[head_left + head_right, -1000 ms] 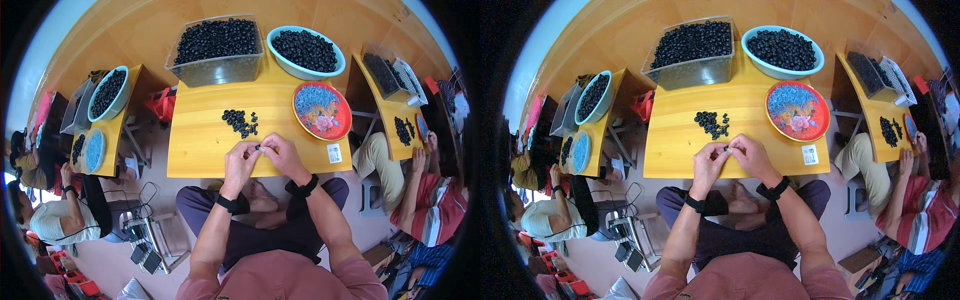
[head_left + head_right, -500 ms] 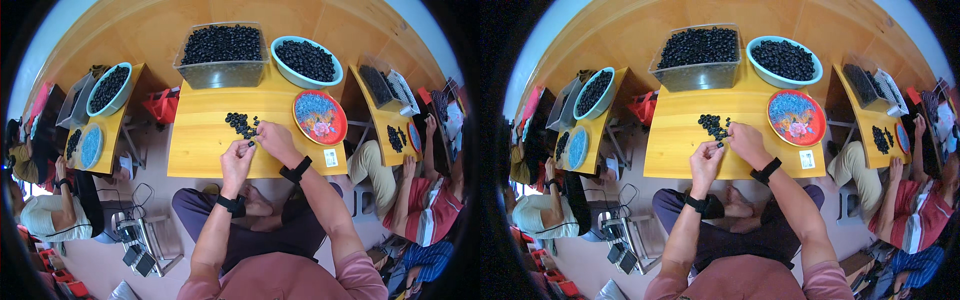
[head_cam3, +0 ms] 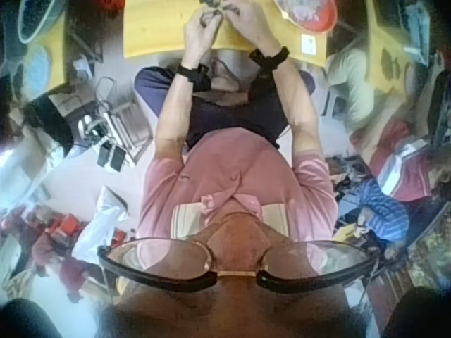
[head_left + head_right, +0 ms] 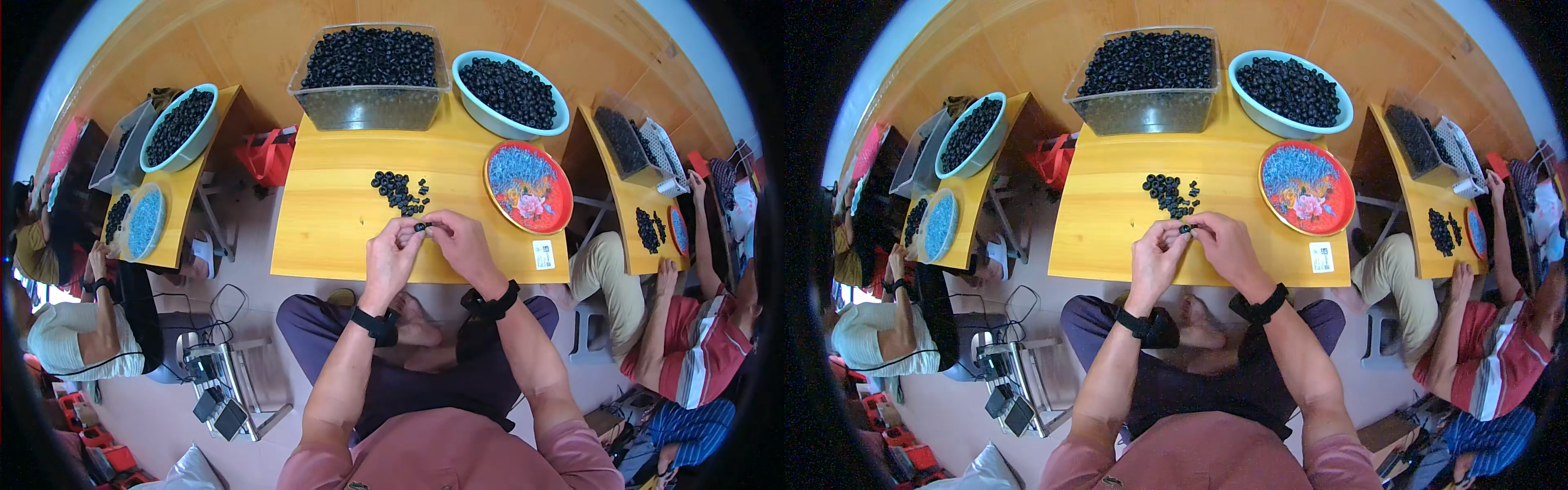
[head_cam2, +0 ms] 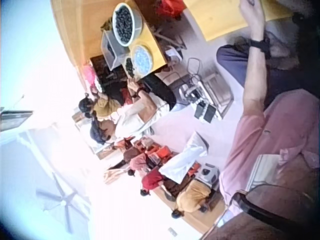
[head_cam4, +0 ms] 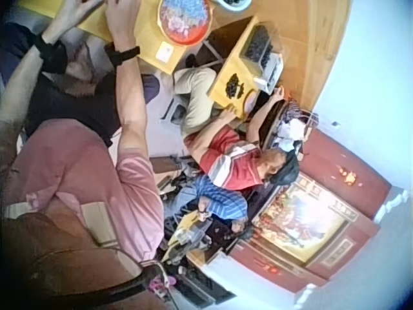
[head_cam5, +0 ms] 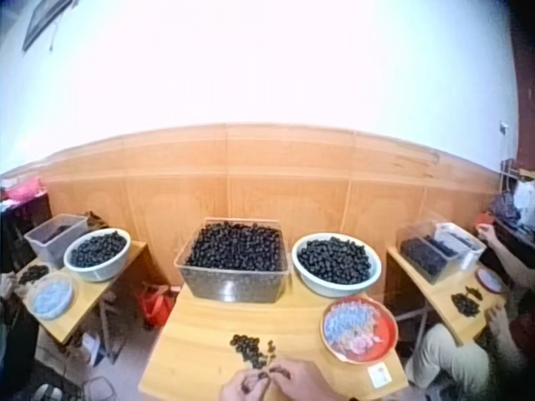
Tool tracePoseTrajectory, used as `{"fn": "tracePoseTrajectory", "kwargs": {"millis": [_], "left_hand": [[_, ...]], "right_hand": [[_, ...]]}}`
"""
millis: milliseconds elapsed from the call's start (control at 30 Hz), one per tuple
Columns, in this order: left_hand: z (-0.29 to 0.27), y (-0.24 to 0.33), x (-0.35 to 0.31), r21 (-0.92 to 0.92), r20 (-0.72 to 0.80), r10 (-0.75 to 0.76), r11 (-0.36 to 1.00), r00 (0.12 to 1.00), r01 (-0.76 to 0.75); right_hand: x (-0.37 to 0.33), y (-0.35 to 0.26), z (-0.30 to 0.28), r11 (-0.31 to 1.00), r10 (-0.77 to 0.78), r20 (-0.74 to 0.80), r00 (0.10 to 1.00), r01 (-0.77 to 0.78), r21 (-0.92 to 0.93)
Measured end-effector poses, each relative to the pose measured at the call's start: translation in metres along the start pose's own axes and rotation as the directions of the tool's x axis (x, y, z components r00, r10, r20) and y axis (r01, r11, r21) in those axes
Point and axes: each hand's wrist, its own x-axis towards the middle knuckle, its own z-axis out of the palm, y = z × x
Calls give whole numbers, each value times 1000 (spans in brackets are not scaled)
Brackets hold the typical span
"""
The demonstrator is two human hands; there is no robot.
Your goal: Sorting small black parts into piles on a low table.
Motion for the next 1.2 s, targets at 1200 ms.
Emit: {"fn": "tracePoseTrajectory", "kwargs": {"millis": [1200], "left_hand": [[-1, 2, -1, 173, 43, 47, 983, 998, -54]], "right_hand": [[-11, -5, -17, 942, -265, -23, 964, 254, -218]]}}
